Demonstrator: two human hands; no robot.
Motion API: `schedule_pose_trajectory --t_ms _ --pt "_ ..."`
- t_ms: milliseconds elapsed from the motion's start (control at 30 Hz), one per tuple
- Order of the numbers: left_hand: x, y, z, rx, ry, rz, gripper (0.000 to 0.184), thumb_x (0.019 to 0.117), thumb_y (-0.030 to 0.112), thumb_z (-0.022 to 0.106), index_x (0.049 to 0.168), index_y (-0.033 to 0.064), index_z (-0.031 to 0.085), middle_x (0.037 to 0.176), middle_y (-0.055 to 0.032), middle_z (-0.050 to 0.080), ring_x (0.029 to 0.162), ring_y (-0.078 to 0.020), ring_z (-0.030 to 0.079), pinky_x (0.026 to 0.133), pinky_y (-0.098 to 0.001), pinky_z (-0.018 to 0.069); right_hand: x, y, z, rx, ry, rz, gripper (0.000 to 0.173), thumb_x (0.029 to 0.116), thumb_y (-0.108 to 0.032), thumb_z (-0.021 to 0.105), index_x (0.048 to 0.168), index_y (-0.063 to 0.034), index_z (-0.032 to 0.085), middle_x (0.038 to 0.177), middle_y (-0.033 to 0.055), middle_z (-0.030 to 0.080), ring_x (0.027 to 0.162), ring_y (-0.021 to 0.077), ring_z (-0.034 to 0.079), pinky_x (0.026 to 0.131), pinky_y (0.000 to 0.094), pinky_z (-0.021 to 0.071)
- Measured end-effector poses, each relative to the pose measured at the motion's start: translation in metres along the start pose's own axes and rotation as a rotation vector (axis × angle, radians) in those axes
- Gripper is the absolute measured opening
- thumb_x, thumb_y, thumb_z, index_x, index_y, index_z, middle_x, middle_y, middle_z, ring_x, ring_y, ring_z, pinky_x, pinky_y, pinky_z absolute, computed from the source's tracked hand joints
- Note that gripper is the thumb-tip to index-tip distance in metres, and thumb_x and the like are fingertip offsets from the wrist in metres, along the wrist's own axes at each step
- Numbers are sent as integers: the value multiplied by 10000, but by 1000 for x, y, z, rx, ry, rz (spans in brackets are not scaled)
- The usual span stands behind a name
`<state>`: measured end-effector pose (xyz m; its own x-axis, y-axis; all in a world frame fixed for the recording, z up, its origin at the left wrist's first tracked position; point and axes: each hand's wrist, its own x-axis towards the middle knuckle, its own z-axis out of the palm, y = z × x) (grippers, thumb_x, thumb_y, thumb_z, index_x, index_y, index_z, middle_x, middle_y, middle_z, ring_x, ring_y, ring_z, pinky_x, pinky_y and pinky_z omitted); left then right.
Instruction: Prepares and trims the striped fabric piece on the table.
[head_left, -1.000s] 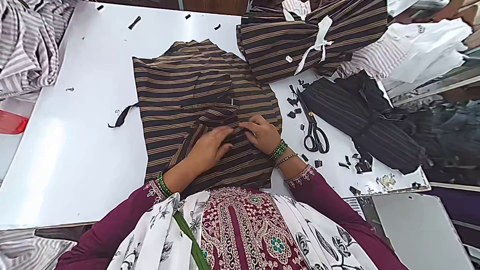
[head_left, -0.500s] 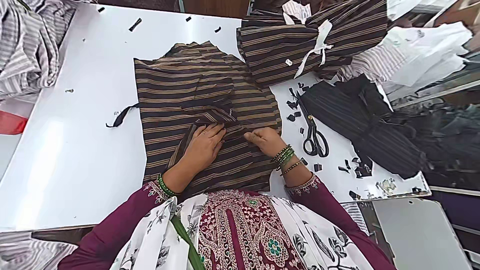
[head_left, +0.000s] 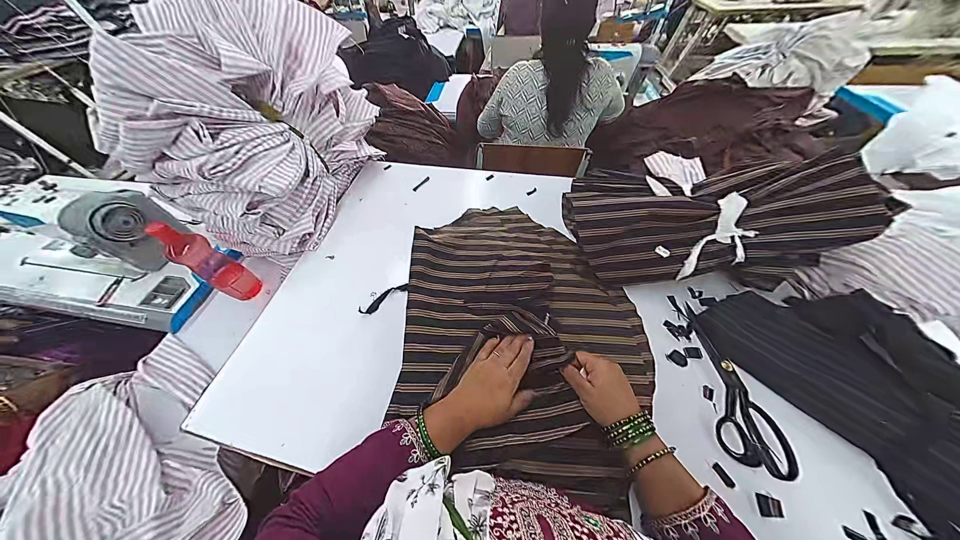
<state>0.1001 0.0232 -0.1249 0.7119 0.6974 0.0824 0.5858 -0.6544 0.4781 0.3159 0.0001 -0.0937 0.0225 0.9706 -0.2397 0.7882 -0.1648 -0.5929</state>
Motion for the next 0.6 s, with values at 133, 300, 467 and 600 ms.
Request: schedule_pose_trajectory --t_ms 133,300,467,600 --pt "-5 1 1 92 -140 49 769 1024 498 500 1563 -31 356 1664 -195 292 1560 -386 218 1222 -649 135 0 -8 -1 -154 -87 69 295 1045 -177 522 1020 80 666 1026 273 680 1047 425 656 919 577 478" --pt "-9 8 -1 123 -262 52 814 1037 523 465 1591 -40 273 1692 -205 198 1582 -380 124 1237 -628 74 -3 -6 -1 -145 -109 76 316 1050 -196 502 1043 73 667 1073 262 684 1081 412 654 938 569 479" --pt "-10 10 -3 109 -314 60 821 1042 519 460 1595 -49 248 1701 -196 168 1590 -343 111 1262 -570 72 -7 1 1 -127 -113 40 330 1053 -211 499 1049 69 674 1038 258 691 1037 416 670 895 576 496" --pt "-10 9 -1 125 -280 67 789 1043 510 451 1580 -47 299 1685 -191 235 1579 -338 177 1257 -574 119 -7 4 0 -119 -146 4 333 1061 -210 486 1071 69 667 1106 260 687 1076 414 668 905 576 499"
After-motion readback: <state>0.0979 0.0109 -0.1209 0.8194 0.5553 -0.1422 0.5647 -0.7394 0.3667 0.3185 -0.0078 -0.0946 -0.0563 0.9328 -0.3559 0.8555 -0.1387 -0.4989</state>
